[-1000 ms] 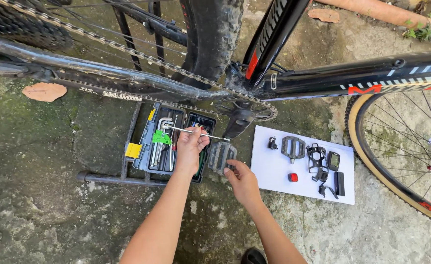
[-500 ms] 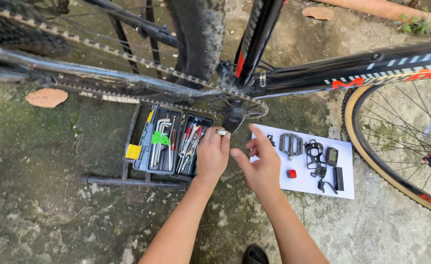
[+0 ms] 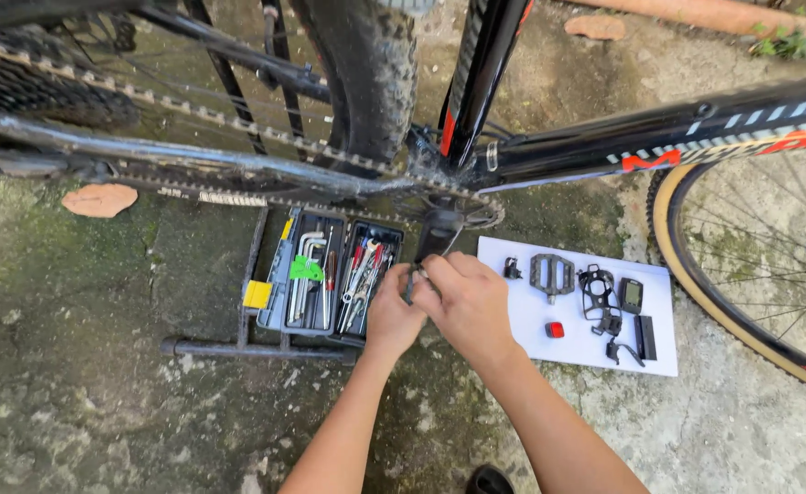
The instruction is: The person works on a mountain bike held on a repair stand, selecting a wrench and hex keys from a toolbox and threading a pedal into the crank arm by hand, then tightening it with the wrench. Spare pedals and accessories lie on a sheet of paper beside the work area.
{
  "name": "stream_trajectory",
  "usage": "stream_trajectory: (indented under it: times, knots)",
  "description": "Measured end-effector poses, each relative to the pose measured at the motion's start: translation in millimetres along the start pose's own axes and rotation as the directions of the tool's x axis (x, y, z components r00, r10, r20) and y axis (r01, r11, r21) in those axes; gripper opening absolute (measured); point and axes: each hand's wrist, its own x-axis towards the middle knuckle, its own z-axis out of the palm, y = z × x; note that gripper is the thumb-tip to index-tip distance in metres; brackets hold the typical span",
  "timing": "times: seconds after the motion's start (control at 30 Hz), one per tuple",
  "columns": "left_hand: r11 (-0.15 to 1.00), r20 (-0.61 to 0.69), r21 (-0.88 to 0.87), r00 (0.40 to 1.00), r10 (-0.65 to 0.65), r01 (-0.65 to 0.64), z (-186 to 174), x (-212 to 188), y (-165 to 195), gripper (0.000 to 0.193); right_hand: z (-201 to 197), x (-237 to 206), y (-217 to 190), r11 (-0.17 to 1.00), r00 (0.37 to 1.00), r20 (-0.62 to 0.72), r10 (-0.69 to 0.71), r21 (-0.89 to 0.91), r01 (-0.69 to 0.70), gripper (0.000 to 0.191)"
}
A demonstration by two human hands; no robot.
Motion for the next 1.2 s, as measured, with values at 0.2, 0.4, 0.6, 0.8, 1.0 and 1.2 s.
stream_trajectory:
  times: [0.2, 0.4, 0.6, 0.8, 1.0, 1.2]
  knots:
    - [0.858, 0.255, -0.240, 0.883, -0.395, 0.454, 2, 4, -24, 0.028, 1, 13, -5, 0.998, 0.996, 0.091, 0.024, -0.067, -0.018, 0.016]
    - [0.534, 0.449, -0.605, 0.807, -0.383, 0.590, 2, 12, -45, 0.015, -9, 21, -4, 0.999, 0.974, 0.223, 0.049, -0.031, -0.043, 0.011]
    - [0.706, 0.403, -0.501, 0.857, -0.321, 0.501, -23, 23, -62, 0.024, -9, 15, -7, 0.999, 0.979, 0.198, 0.047, 0.011, -0.050, 0.008]
    - [0.903, 0.004, -0.259, 0.936, -0.353, 0.342, -40, 40, -36, 0.039, -12, 14, -11, 0.998, 0.974, 0.220, 0.059, 0.006, -0.061, 0.008]
    - [0.984, 0.051, 0.160, 0.994, -0.092, 0.083, -40, 36, -9, 0.037, -11, 12, -13, 0.995, 0.967, 0.240, 0.082, 0.027, -0.091, 0.007]
    - [0.991, -0.336, 0.046, 0.932, 0.137, -0.129, -61, 31, 46, 0.012, -8, 11, -13, 0.994, 0.966, 0.235, 0.103, 0.011, -0.109, 0.008]
